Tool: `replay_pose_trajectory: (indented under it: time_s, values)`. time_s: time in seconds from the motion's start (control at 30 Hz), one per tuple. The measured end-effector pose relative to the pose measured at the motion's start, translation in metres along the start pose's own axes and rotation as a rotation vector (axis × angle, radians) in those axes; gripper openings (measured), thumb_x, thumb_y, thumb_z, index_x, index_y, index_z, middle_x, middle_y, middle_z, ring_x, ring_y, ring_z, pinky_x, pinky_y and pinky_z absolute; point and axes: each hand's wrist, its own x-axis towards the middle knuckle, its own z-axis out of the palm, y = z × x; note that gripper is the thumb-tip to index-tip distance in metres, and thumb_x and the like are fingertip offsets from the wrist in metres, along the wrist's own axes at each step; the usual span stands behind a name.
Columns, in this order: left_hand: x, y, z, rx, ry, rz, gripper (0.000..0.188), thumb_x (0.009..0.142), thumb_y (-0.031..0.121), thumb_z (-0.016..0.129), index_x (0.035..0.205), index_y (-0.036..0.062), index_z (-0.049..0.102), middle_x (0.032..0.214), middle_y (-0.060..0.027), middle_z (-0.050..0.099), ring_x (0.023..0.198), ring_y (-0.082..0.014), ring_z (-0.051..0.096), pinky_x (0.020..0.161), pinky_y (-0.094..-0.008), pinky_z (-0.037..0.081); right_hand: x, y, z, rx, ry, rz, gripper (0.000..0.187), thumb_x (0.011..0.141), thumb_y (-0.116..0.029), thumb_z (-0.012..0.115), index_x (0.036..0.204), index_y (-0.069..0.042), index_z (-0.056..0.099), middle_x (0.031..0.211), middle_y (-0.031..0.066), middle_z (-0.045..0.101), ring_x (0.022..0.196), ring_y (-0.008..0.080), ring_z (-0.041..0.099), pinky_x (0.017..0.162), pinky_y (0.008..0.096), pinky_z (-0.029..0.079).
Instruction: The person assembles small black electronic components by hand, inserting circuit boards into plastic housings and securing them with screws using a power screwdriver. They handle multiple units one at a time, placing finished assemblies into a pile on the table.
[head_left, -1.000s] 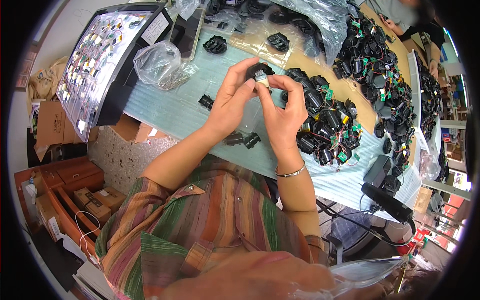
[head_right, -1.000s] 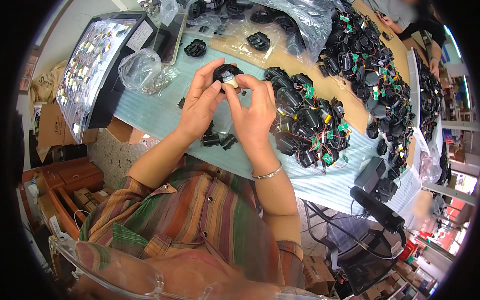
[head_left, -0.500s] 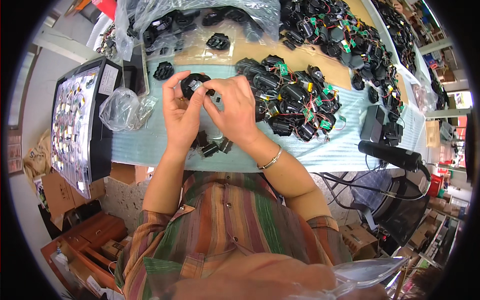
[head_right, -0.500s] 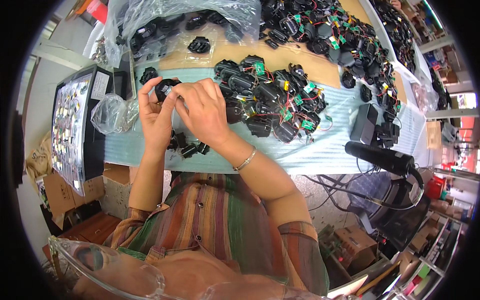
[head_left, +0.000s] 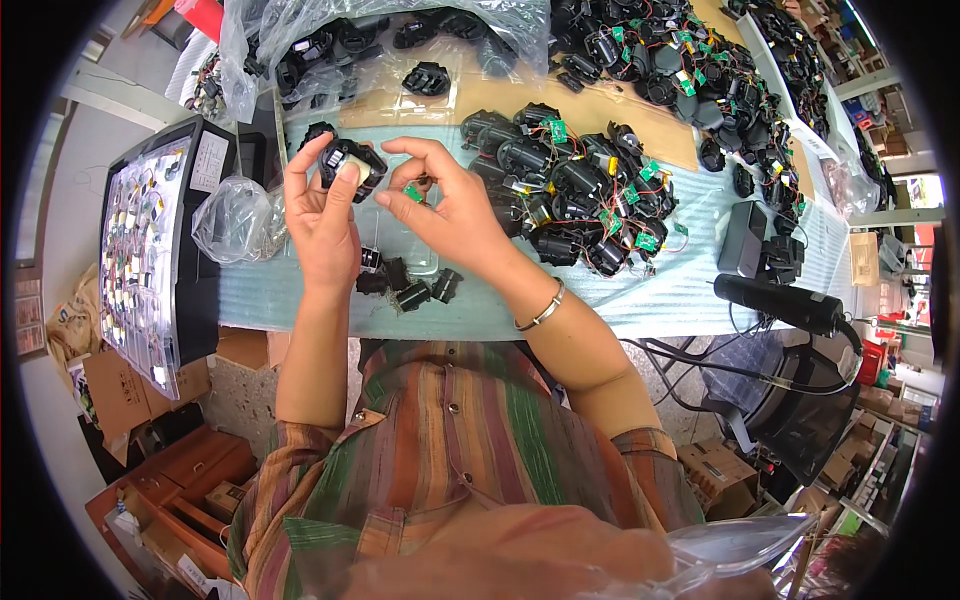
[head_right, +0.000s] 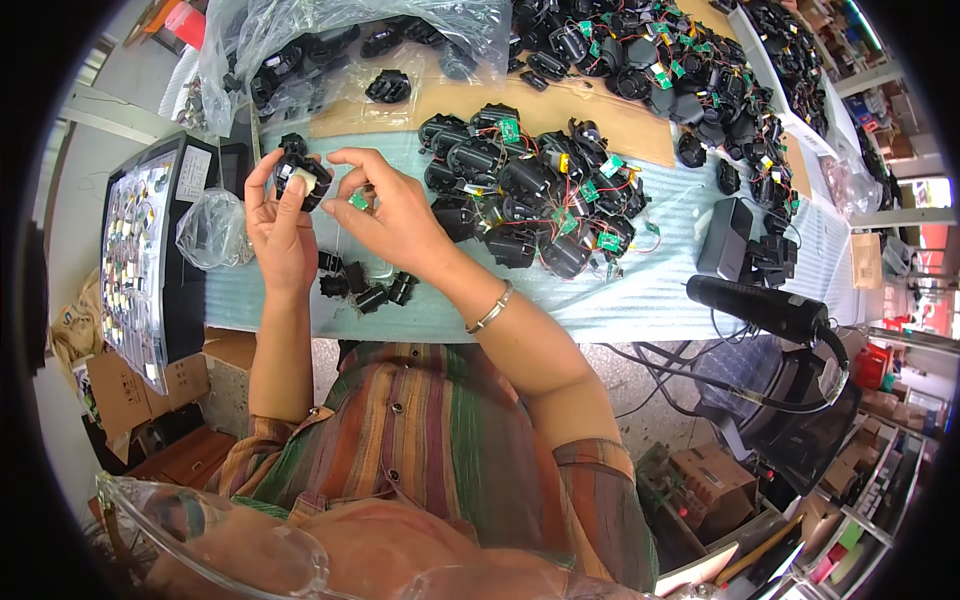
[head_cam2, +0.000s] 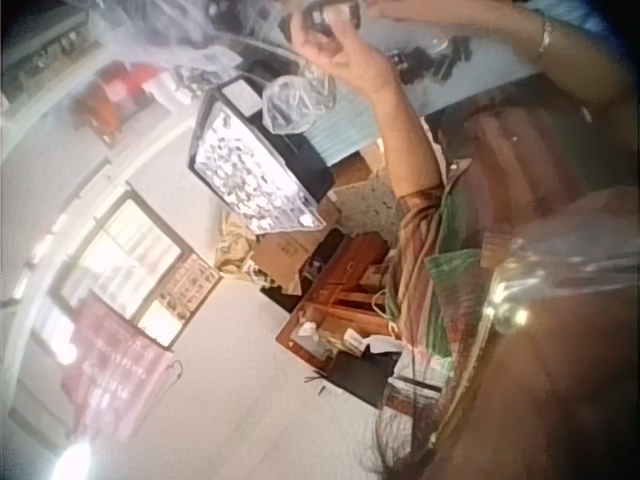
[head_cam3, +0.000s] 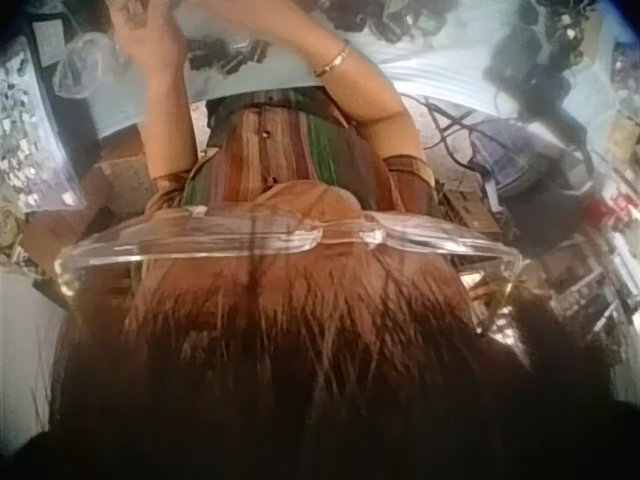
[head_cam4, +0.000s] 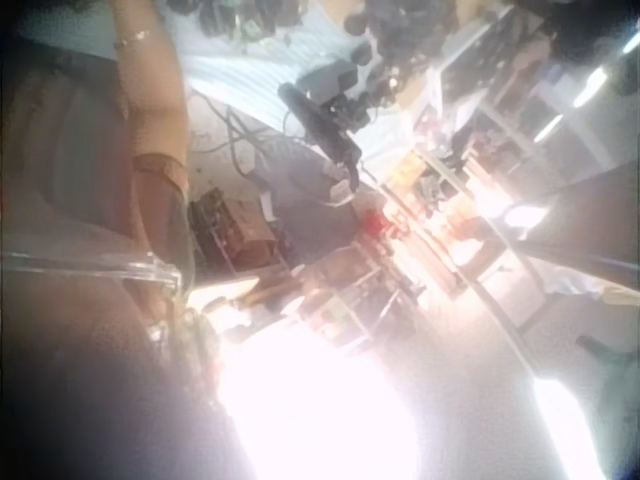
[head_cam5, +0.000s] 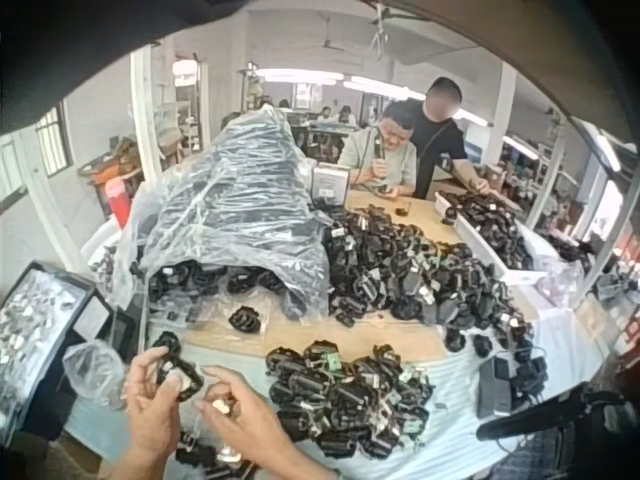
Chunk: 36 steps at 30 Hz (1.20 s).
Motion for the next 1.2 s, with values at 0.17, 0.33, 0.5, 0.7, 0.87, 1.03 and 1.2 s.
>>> replay_pose_trajectory:
  time_s: [0.17,0.33,0.5,0.7,0.87,1.03,1.2]
  values:
    - [-0.004,0.003,0.008,-0.117,-0.004,-0.14,0.04,0.097,0.006,0.056,0.134,-0.0001,0.043,0.119,-0.0177,0.062,0.106,-0.0183,0.062,0.093,-0.0319,0.049,0.001,0.008,-0.002,-0.025,0.048,-0.038,0.036,0.083,-0.009,0.074,0.116,-0.006,0.06,0.083,0.001,0.066,0.076,0.009,0.058,0.072,0.0261,0.046]
    - [-0.009,-0.002,-0.005,0.008,-0.054,-0.115,0.037,0.096,0.005,0.056,0.131,-0.0018,0.046,0.118,-0.0157,0.063,0.104,-0.0169,0.062,0.093,-0.031,0.049,0.001,0.011,0.0,-0.04,0.028,-0.043,0.033,0.082,-0.009,0.074,0.113,-0.006,0.062,0.084,0.0013,0.065,0.077,0.0088,0.058,0.071,0.0252,0.046]
    - [-0.011,-0.003,-0.015,-0.031,-0.027,-0.08,0.034,0.096,0.006,0.056,0.129,-0.0007,0.048,0.12,-0.0162,0.062,0.104,-0.0186,0.063,0.091,-0.0322,0.05,0.002,0.005,-0.001,-0.083,-0.063,-0.088,0.043,0.078,-0.008,0.077,0.118,-0.008,0.061,0.098,0.0042,0.063,0.079,0.0096,0.056,0.069,0.0247,0.047]
    - [-0.005,0.005,-0.014,-0.237,0.102,-0.177,0.03,0.097,0.009,0.057,0.125,0.0013,0.048,0.118,-0.0177,0.062,0.105,-0.0249,0.064,0.084,-0.0365,0.057,0.002,0.001,-0.001,-0.12,-0.099,-0.077,0.052,0.077,0.001,0.068,0.126,-0.01,0.054,0.108,0.0085,0.056,0.073,0.0165,0.054,0.066,0.0286,0.05]
    - [-0.006,0.014,-0.019,-0.338,0.169,-0.226,0.031,0.097,0.008,0.055,0.126,0.0014,0.047,0.119,-0.0179,0.061,0.109,-0.0324,0.063,0.087,-0.0414,0.057,0.004,0.007,-0.003,-0.162,-0.116,-0.003,0.045,0.08,0.002,0.063,0.124,-0.008,0.054,0.103,0.0113,0.062,0.071,0.0183,0.057,0.068,0.0306,0.051]
    - [-0.003,0.019,-0.026,-0.407,0.153,-0.231,0.029,0.099,0.01,0.051,0.127,0.0019,0.049,0.127,-0.0183,0.057,0.116,-0.0347,0.059,0.09,-0.0398,0.056,0.007,0.022,-0.003,-0.187,-0.027,-0.043,0.015,0.092,-0.006,0.059,0.105,-0.004,0.066,0.086,0.0104,0.069,0.082,0.0174,0.067,0.073,0.0283,0.052]
    - [-0.004,0.014,-0.039,-0.379,0.228,-0.203,0.025,0.1,0.01,0.051,0.123,0.0035,0.049,0.122,-0.0174,0.06,0.114,-0.0355,0.061,0.089,-0.0408,0.056,0.006,0.016,-0.007,0.299,-0.062,0.243,0.019,0.096,-0.013,0.059,0.112,-0.003,0.063,0.086,0.0011,0.063,0.077,0.009,0.061,0.07,0.025,0.052]
